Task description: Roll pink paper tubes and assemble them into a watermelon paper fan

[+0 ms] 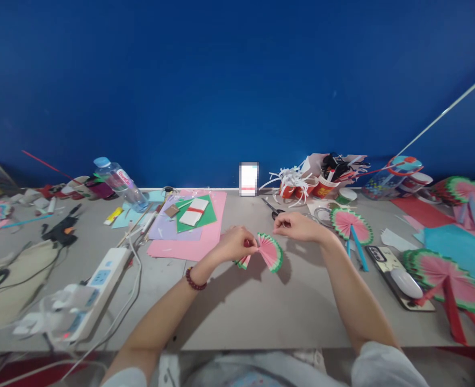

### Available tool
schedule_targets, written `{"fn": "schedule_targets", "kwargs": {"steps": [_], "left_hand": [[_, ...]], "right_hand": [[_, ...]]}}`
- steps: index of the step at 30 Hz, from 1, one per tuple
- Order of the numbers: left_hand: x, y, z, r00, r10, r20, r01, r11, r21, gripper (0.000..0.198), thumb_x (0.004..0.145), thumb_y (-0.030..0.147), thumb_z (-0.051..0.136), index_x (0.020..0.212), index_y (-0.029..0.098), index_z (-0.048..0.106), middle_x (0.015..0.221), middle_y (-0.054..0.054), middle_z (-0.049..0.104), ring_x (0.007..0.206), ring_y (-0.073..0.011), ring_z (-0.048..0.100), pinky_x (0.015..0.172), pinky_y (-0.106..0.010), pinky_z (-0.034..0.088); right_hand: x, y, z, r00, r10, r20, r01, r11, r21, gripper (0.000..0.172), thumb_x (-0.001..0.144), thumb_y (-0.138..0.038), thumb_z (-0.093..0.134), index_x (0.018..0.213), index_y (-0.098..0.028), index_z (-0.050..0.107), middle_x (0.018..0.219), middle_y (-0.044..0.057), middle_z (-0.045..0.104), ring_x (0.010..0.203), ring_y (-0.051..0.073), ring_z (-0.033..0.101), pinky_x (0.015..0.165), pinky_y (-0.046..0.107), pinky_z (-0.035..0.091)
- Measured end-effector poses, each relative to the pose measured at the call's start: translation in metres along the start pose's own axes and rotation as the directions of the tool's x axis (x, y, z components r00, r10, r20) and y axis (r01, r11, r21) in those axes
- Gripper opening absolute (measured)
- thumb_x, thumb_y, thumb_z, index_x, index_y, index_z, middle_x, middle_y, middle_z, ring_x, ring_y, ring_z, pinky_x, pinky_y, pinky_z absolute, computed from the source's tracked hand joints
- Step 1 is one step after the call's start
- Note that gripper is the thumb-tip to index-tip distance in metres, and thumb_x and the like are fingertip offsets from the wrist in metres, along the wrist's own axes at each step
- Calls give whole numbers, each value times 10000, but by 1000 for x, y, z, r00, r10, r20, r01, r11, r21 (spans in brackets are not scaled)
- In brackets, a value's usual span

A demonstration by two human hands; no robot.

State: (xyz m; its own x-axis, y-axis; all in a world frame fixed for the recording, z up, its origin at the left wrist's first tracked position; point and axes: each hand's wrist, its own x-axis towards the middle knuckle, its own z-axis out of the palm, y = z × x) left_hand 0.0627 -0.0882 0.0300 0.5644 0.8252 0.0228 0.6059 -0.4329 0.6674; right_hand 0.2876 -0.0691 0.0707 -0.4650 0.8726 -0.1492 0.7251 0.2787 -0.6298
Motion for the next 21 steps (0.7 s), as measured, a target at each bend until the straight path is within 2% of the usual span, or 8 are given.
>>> {"fn": "schedule_targets", "kwargs": {"steps": [5, 9, 12, 16, 18, 21], "left_hand": [[5, -5, 4, 996, -40, -74, 45, 997, 69, 156, 744, 284, 625, 653, 204, 725, 661, -32, 696, 761, -184, 567, 706, -261, 385], [10, -17, 11, 980, -65, -187, 82, 993, 84, 135, 732, 264, 633, 666, 195, 728, 646, -43, 688, 782, -197, 568, 726, -269, 389], [13, -30, 11, 960, -102, -262, 91, 994, -53, 179, 742, 292, 609, 661, 186, 728, 592, -36, 657, 669, -159, 556, 618, -228, 382], [16, -43, 7, 957, -153, -245, 81, 957, -277, 335, 768, 417, 565, 603, 154, 690, 407, 6, 507, 432, -97, 423, 489, -217, 327], [18, -46, 6, 933, -231, -277, 114, 918, -380, 322, 732, 439, 596, 627, 149, 691, 415, 11, 503, 419, -95, 407, 466, -221, 316], [20, -45, 4, 873, -351, -339, 147, 851, -504, 260, 667, 401, 648, 627, 148, 691, 468, 1, 541, 447, -99, 422, 463, -225, 321]], "right_hand": [[-1, -13, 9, 995, -53, -84, 51, 998, -27, 170, 769, -315, 554, 704, -176, 625, 745, 28, 625, 656, 136, 524, 627, 254, 381], [3, -20, 24, 985, -96, -146, 89, 995, -52, 166, 793, -284, 532, 710, -181, 632, 782, 33, 643, 716, 145, 549, 658, 254, 372], [3, -25, 33, 975, -121, -188, 104, 990, -99, 223, 821, -324, 530, 668, -184, 611, 749, 28, 630, 713, 148, 544, 643, 251, 348], [1, -36, 44, 962, -131, -238, 86, 978, -191, 235, 862, -331, 504, 710, -193, 617, 760, 34, 625, 688, 149, 539, 608, 252, 317], [1, -42, 53, 948, -125, -292, 47, 964, -261, 222, 885, -308, 475, 776, -200, 635, 855, 50, 642, 711, 153, 558, 590, 254, 304], [2, -49, 71, 921, -126, -368, -31, 919, -392, 228, 911, -262, 431, 898, -197, 648, 948, 81, 644, 711, 156, 570, 547, 266, 275]]}}
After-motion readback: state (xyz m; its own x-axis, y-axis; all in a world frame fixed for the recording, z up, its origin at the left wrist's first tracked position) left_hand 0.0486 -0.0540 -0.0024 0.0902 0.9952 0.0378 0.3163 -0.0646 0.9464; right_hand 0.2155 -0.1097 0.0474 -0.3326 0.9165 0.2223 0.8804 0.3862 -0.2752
